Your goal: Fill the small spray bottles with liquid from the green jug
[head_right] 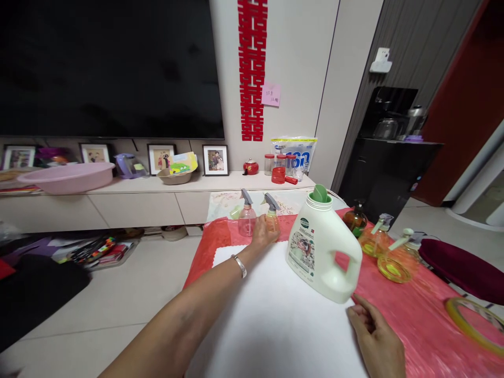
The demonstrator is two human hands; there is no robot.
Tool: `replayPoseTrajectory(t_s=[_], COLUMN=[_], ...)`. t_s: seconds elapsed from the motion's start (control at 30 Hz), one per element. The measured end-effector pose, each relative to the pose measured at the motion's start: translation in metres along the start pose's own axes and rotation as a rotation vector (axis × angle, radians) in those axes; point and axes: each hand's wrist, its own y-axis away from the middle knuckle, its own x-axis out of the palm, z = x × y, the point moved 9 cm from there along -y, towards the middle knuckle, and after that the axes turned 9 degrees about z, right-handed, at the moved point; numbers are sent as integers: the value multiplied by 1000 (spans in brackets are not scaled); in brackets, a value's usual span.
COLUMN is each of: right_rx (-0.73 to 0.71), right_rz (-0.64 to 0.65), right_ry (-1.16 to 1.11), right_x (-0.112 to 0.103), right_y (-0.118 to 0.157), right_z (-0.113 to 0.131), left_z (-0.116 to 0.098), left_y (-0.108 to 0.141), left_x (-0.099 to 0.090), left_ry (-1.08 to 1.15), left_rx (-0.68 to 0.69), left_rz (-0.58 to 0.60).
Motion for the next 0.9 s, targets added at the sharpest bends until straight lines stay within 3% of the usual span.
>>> replayPoseTrajectory(t_s=[0.23,0.57,0.7,0.9], right_rx=[-33,-42,-85,-143], right_rz=[-16,-45,-65,-120], right_ry=[20,112,96,29], right_x=[-2,-4,-4,-9], right_y=[2,2,3,8], right_z=[6,4,7,11], left_z=[-18,-3,9,24], left_y=[28,131,146,149], left_x=[-21,-50,-47,-32], left_ry=[-60,-22,59,297], left_rx=[36,102,79,68], left_rz=[-4,124,104,137])
